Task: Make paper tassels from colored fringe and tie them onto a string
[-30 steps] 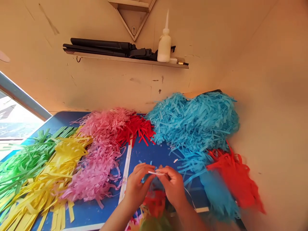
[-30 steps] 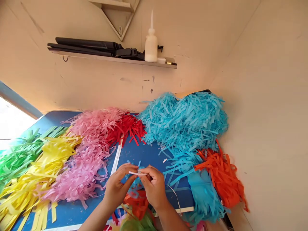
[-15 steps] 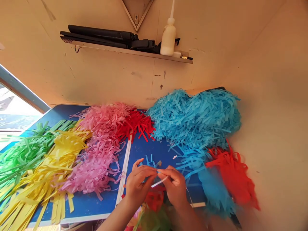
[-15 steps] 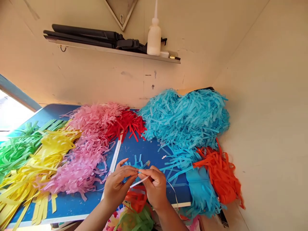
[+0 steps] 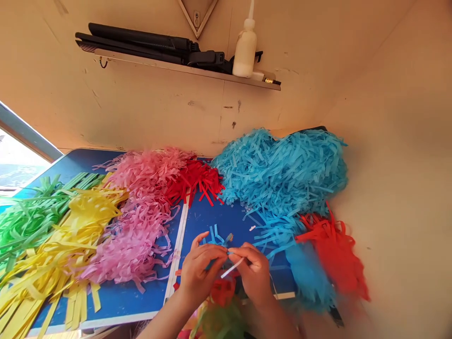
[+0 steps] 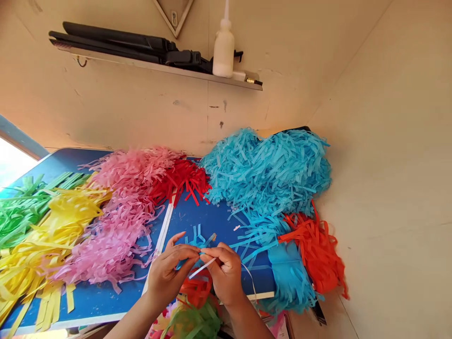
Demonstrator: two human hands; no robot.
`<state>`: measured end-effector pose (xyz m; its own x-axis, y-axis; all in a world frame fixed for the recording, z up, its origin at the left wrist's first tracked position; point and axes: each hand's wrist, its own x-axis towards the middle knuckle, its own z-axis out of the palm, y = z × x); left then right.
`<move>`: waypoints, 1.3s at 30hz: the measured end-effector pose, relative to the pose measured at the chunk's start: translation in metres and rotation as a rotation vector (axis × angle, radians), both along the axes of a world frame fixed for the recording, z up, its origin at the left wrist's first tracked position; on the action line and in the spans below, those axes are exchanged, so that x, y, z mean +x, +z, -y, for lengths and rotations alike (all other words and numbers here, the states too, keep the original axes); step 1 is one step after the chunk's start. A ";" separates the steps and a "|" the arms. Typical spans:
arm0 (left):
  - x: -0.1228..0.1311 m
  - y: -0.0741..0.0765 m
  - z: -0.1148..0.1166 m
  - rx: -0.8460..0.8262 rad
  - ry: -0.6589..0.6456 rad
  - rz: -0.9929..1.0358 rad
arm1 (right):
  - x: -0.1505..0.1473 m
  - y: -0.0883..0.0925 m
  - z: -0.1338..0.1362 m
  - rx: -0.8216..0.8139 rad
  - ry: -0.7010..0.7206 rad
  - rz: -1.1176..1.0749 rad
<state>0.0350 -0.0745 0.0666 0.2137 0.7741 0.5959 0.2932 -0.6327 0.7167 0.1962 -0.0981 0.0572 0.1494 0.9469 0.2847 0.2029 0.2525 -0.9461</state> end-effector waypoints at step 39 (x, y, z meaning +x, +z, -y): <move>0.004 -0.002 -0.002 -1.302 -0.114 0.978 | 0.006 0.007 0.007 -0.287 0.106 0.152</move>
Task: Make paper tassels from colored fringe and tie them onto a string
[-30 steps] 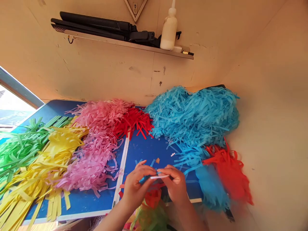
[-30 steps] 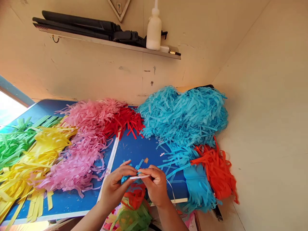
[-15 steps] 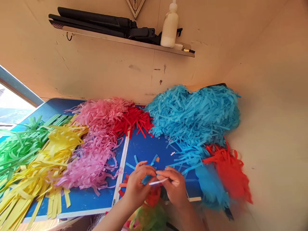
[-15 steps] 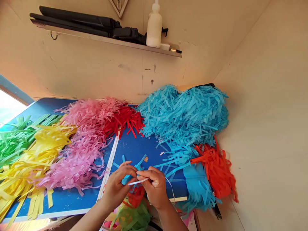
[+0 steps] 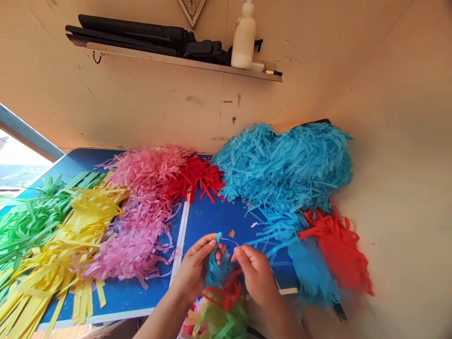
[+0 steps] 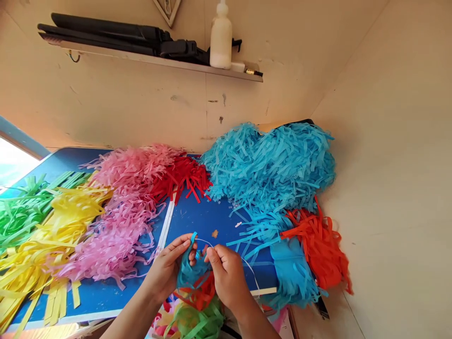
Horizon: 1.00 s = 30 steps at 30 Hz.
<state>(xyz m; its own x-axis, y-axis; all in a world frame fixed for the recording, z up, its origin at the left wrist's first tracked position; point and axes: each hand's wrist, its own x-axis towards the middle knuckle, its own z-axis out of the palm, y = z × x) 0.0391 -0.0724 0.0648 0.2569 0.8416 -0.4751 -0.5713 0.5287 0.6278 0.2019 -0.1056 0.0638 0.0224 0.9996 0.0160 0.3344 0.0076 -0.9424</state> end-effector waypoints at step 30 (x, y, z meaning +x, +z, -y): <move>0.004 -0.005 0.015 0.626 -0.075 -0.868 | -0.001 0.009 -0.004 0.071 0.193 0.138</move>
